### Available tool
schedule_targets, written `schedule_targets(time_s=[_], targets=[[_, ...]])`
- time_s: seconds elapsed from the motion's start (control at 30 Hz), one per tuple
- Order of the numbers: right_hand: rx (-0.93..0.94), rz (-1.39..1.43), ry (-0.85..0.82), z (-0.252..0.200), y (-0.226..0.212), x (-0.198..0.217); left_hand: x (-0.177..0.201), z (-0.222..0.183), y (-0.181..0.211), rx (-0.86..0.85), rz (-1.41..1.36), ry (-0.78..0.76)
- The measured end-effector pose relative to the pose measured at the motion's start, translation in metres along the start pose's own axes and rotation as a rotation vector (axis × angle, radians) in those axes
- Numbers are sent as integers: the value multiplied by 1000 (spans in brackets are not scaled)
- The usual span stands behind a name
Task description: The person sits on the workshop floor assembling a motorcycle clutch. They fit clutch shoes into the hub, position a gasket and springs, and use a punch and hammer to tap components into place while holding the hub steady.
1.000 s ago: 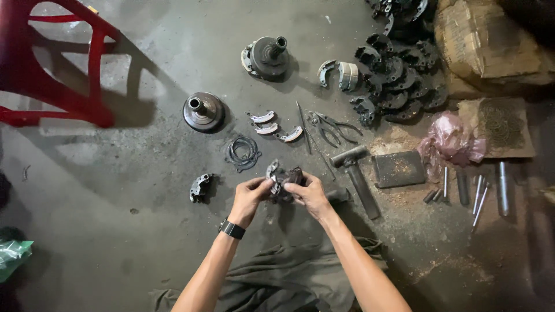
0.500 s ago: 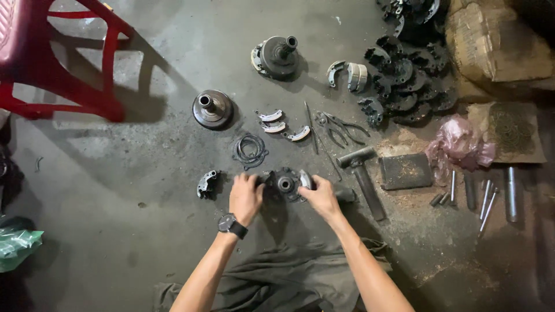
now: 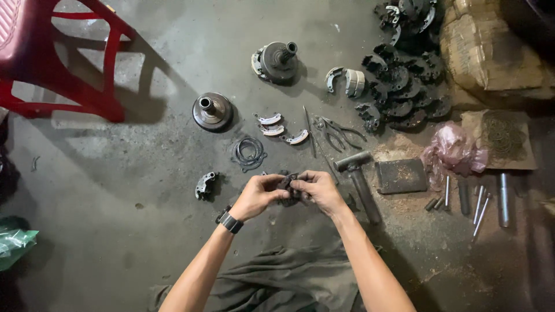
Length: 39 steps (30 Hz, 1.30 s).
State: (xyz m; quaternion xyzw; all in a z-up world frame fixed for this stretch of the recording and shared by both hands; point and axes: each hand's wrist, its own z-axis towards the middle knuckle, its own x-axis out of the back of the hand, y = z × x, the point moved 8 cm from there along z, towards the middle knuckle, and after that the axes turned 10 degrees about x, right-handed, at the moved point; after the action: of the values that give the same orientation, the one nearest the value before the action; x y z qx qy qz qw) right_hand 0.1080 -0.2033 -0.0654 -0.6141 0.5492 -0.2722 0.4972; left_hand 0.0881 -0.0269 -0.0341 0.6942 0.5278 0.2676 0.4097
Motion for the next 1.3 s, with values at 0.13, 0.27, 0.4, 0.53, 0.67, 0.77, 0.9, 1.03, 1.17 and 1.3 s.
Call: schedule_targets(time_s=[0.13,0.27,0.4,0.53,0.67,0.77,0.9,1.03,1.17,1.3], targets=[[-52,188,-42,-1,16,-1,-1,10,-24,-17,-117,-30],[-13,385,-31,-5,1,-4,4,18,-41,12,-216,28],[85,378,70,0,4,11,1,15,-39,37,-280,47],[62,250,60,-9,29,14,2,19,-46,45,-354,56],[43,271,-33,-10,59,6,2,20,-46,-17,-272,122],[48,248,-62,-10,51,-9,7,17,-38,-40,-36,302],[76,34,34,8,29,-8,22,27,-65,-45,73,512],[347,-522,224,38,-8,13,33,27,-85,1,-211,420],[574,-883,195,56,-40,-3,33,25,-82,45,-407,337],[543,-964,293,65,-65,19,40,20,-73,35,-482,306]])
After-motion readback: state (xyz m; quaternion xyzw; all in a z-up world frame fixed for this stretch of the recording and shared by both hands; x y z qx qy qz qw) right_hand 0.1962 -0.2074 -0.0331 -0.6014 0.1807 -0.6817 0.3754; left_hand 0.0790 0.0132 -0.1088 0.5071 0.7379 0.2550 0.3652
